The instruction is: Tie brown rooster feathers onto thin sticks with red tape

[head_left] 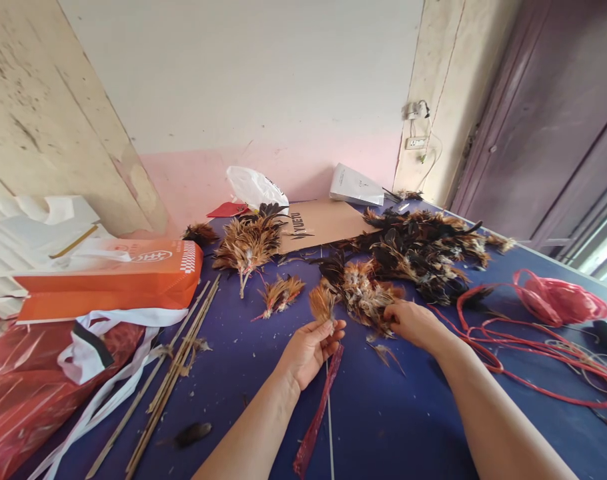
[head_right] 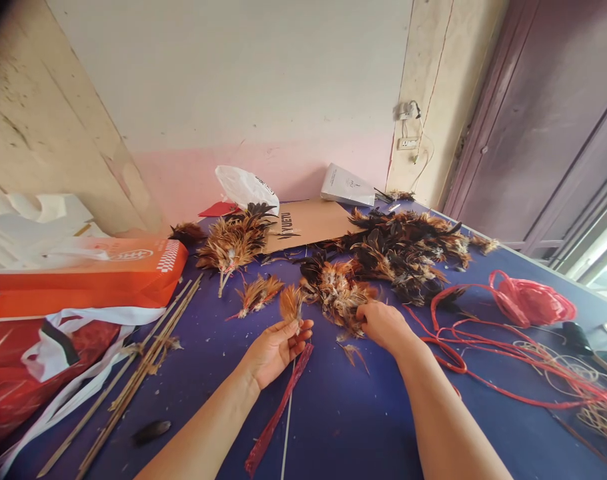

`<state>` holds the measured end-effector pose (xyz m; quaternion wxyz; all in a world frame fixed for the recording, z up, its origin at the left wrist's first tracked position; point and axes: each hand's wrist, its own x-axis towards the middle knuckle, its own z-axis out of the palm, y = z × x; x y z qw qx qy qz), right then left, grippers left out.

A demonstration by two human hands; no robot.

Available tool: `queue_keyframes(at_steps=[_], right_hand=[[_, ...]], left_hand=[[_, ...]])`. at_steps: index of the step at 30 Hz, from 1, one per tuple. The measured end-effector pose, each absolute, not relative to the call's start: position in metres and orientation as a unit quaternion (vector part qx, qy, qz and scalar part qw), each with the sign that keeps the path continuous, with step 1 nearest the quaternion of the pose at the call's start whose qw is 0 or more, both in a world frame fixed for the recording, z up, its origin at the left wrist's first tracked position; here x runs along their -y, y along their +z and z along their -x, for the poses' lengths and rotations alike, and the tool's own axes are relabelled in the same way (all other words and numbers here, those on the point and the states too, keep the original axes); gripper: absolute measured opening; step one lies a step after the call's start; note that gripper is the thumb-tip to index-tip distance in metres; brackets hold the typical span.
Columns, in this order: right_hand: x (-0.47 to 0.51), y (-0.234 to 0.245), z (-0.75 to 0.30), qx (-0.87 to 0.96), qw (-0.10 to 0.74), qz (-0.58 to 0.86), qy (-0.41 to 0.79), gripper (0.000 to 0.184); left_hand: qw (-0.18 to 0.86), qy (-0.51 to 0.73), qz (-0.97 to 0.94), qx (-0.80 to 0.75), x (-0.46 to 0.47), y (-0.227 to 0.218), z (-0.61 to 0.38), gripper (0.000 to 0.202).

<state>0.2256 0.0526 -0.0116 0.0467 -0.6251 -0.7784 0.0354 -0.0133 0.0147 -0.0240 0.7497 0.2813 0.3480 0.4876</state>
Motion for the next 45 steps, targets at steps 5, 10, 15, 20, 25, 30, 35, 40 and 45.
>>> queue_keyframes(at_steps=[5, 10, 15, 20, 25, 30, 35, 40, 45], right_hand=[[-0.054, -0.009, -0.229, 0.779, 0.061, 0.622, 0.046, 0.016], [-0.049, 0.007, -0.233, 0.766, 0.191, 0.603, 0.119, 0.014], [-0.044, 0.02, -0.236, 0.659, 0.34, 0.609, 0.282, 0.018], [-0.04, 0.026, -0.234, 0.573, 0.464, 0.502, 0.453, 0.021], [-0.034, 0.027, -0.215, 0.532, 0.459, 0.407, 0.583, 0.027], [-0.032, 0.015, -0.19, 0.547, 0.377, 0.395, 0.635, 0.027], [-0.03, 0.005, -0.174, 0.585, 0.309, 0.407, 0.629, 0.023], [-0.025, 0.004, -0.165, 0.605, 0.275, 0.427, 0.613, 0.024], [-0.026, 0.005, -0.164, 0.603, 0.286, 0.442, 0.6, 0.03]], left_hand=[[0.75, 0.487, -0.284, -0.347, -0.015, -0.025, 0.013, 0.014], [0.751, 0.487, -0.287, -0.342, -0.015, -0.026, 0.014, 0.015], [0.75, 0.485, -0.284, -0.347, -0.014, -0.024, 0.013, 0.015], [0.752, 0.487, -0.281, -0.343, -0.013, -0.022, 0.013, 0.014], [0.741, 0.504, -0.284, -0.34, -0.013, -0.021, 0.014, 0.015], [0.7, 0.522, -0.363, -0.325, -0.009, -0.01, 0.014, 0.021], [0.687, 0.51, -0.408, -0.318, -0.005, -0.003, 0.012, 0.022], [0.687, 0.485, -0.427, -0.331, -0.004, -0.007, 0.009, 0.025], [0.68, 0.51, -0.417, -0.322, -0.006, -0.01, 0.008, 0.02]])
